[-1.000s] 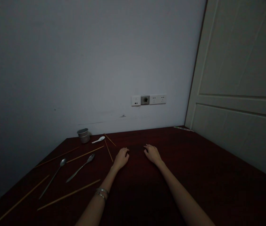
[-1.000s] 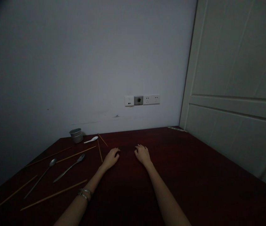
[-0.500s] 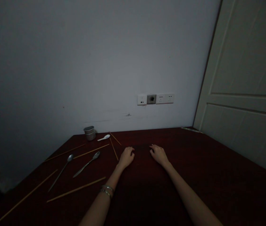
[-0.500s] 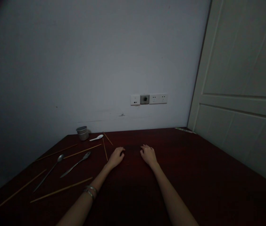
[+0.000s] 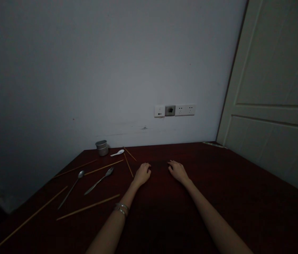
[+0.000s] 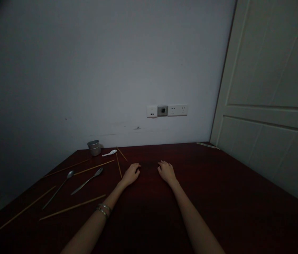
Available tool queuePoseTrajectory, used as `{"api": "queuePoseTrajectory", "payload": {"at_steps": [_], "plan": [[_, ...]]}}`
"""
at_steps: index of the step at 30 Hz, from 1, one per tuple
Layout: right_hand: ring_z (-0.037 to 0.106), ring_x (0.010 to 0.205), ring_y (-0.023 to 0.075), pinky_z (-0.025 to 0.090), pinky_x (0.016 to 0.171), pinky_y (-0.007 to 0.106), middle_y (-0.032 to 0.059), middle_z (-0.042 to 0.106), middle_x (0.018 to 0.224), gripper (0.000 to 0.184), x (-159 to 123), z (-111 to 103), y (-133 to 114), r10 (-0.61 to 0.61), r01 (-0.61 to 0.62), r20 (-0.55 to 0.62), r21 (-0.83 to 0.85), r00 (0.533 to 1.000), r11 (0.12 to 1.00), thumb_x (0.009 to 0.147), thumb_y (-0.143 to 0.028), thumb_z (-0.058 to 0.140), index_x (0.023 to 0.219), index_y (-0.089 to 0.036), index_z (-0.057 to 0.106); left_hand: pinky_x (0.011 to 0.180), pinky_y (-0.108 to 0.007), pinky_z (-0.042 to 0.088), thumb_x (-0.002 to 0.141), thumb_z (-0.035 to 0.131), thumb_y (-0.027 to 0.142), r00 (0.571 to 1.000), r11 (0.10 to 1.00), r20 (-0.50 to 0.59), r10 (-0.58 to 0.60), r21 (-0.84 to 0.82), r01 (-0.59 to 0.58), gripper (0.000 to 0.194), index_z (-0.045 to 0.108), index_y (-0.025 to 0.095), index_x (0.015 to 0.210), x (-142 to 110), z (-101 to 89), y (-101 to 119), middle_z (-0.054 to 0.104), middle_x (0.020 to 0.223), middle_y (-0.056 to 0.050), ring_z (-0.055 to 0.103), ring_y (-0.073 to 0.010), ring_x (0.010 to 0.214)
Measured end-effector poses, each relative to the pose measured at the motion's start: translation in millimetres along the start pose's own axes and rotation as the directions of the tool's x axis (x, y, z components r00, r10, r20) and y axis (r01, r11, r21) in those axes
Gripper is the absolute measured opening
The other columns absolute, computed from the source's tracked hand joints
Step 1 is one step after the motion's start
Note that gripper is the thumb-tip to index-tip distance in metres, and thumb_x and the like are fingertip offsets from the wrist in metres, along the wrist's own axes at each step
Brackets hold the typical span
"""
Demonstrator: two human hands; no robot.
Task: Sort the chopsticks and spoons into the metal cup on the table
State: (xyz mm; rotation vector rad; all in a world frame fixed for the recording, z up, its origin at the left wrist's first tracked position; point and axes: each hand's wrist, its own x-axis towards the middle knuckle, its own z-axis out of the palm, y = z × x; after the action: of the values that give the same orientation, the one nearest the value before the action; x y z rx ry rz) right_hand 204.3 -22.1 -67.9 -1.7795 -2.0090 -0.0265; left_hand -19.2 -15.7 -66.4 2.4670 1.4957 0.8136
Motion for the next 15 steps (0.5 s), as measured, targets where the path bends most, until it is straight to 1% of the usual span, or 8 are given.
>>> {"api": "queuePoseTrajectory", "payload": {"at_steps": [7,15], "plan": [[0.043,0.118,0.0198,0.029,0.098,0.035,0.0095,0.051,0.126,0.040,0.3,1.9,1.0,-0.018,0.018,0.002,-0.007,1.000,1.000,0.082,-0.026,0.035,0.114,-0.017,0.057,0.100,-0.031,0.030,0.079,0.039,0.016,1.000,1.000,0.019,-0.007,0.011,0.006,0.032,0.056,0.014,0.106,-4.9,-3.0,2.9,0.053,0.118,-0.010,0.041,-0.0177,0.117],[0.043,0.118,0.0206,0.029,0.098,0.037,0.0098,0.051,0.126,0.040,0.2,4.1,0.4,-0.014,0.014,0.005,-0.029,1.000,0.999,0.082,-0.025,0.036,0.114,-0.016,0.057,0.100,-0.030,0.030,0.080,0.038,0.016,1.000,0.999,0.016,0.008,0.031,-0.008,0.032,0.055,0.012,0.107,-9.3,-6.8,9.2,0.053,0.118,-0.011,0.042,-0.0183,0.116]]}}
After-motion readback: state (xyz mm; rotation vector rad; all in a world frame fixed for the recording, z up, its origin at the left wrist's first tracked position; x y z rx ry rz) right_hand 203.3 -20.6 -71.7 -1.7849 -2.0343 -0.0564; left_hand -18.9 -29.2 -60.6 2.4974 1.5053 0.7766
